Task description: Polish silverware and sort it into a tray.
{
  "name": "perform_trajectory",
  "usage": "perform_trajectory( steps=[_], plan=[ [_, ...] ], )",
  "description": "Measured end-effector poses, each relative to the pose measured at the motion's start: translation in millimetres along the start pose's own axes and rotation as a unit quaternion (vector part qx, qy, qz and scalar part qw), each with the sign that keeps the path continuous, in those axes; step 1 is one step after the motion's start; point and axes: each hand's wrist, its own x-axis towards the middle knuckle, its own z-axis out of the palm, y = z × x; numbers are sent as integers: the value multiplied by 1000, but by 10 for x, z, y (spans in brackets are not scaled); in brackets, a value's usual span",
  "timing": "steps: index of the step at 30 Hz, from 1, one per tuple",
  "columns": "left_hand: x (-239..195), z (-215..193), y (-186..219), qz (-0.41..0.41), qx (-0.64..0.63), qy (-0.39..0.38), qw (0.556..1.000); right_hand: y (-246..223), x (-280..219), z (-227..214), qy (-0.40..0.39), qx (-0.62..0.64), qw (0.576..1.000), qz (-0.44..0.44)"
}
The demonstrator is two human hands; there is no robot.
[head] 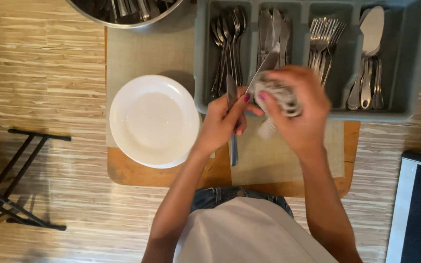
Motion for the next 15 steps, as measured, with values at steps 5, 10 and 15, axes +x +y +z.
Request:
perform_trajectory(
  steps=[5,10,15],
  plan=[
    [115,-106,-292,13,54,35,998,-178,101,234,-38,-94,993,-59],
    [131,-145,-47,27,119,0,993,357,135,334,25,-106,992,-65],
    [87,-131,0,-5,140,4,990,320,425,92,51,-139,989,-17]
  ],
)
